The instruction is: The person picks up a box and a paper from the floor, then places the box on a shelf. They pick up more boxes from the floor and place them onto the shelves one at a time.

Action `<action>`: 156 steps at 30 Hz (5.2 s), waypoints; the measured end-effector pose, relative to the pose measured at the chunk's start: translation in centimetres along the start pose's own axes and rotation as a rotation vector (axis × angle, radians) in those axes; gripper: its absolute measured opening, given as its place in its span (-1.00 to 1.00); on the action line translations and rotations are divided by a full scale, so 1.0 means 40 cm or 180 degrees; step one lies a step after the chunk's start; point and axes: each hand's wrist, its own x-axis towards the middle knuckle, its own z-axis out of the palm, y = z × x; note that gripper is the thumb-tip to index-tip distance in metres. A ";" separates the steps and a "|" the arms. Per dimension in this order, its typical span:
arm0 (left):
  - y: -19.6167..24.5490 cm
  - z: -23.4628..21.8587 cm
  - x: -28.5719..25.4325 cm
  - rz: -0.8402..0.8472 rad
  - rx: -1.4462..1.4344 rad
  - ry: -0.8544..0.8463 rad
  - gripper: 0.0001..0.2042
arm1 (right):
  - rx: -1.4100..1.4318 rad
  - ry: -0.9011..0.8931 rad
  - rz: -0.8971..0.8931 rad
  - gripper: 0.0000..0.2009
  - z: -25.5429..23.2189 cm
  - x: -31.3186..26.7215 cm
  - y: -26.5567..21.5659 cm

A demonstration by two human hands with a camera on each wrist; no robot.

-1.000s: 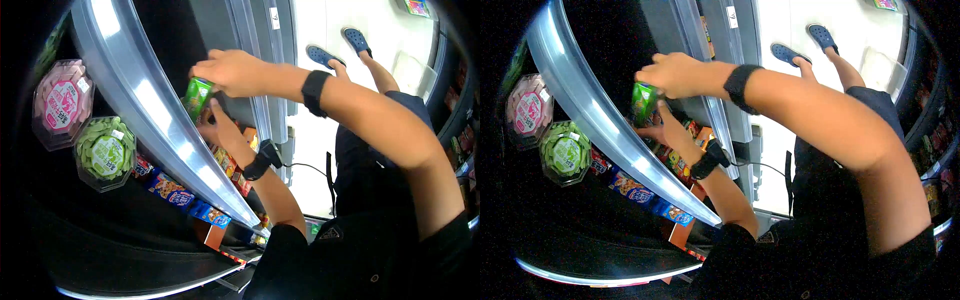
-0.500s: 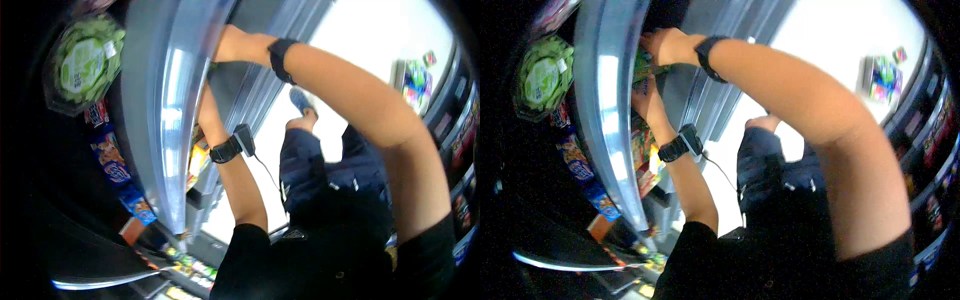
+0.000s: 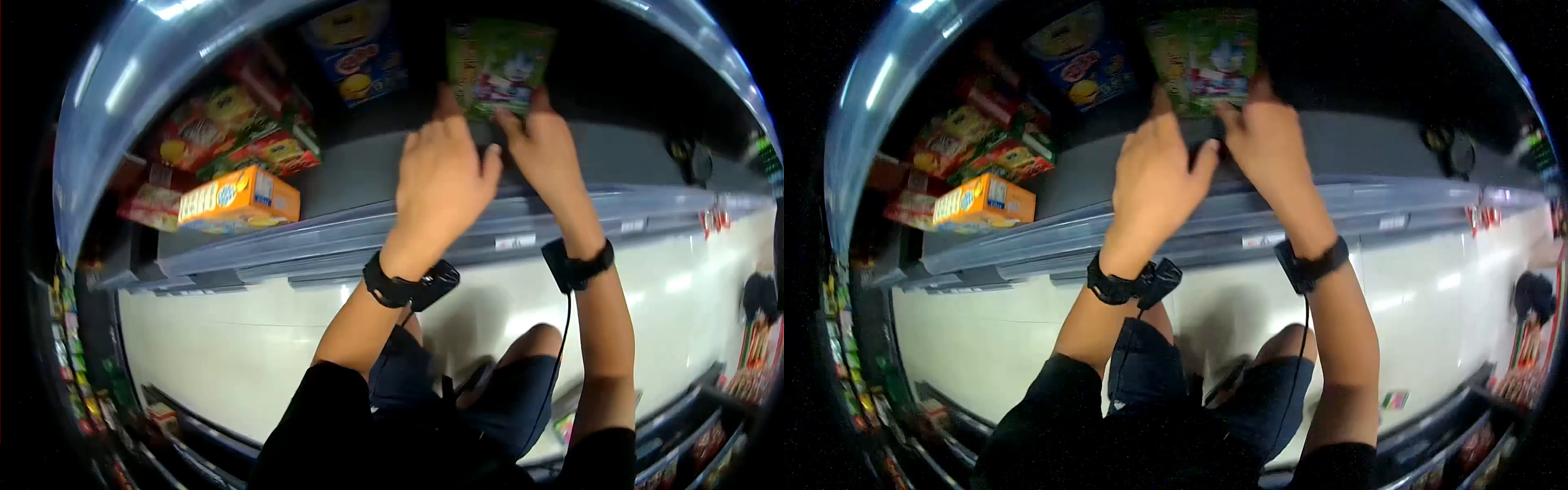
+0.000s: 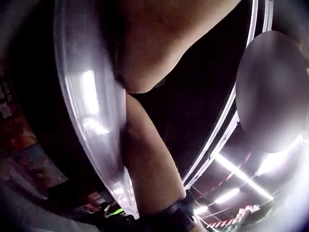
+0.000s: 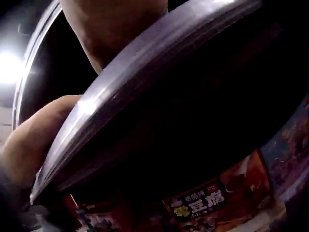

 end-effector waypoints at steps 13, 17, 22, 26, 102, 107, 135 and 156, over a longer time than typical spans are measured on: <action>0.027 0.009 -0.041 0.0468 0.0054 0.0933 -0.53 | 0.0001 0.1017 -0.0418 0.16 -0.043 -0.002 -0.011; 0.027 0.011 -0.043 0.0512 0.0107 0.0931 -0.63 | -0.0203 0.0546 -0.0191 0.17 -0.085 0.021 -0.025; 0.026 0.011 -0.044 0.0585 0.0094 0.0847 -0.71 | -0.0227 0.0052 -0.0285 0.25 -0.073 0.193 0.148; 0.026 -0.004 -0.048 0.0573 0.0018 0.0781 -0.76 | -0.0530 -0.0182 -0.0261 0.21 -0.092 0.226 0.079; 0.011 -0.003 -0.073 0.1594 0.0106 0.1616 -0.87 | -0.1144 -0.2058 -0.1868 0.09 -0.073 0.145 -0.508; 0.012 0.012 -0.067 0.1557 0.0157 0.1630 -0.86 | -0.0727 -0.2296 -0.1807 0.07 -0.095 0.142 -0.480; 0.016 0.015 -0.086 0.2211 -0.0285 0.1253 -0.82 | -0.0437 -0.1726 -0.1912 -0.08 -0.043 0.075 -0.537; -0.290 -0.358 -0.232 0.0683 0.0519 0.2718 -0.66 | 0.0141 -0.1962 -0.2033 -0.15 -0.065 0.057 -0.492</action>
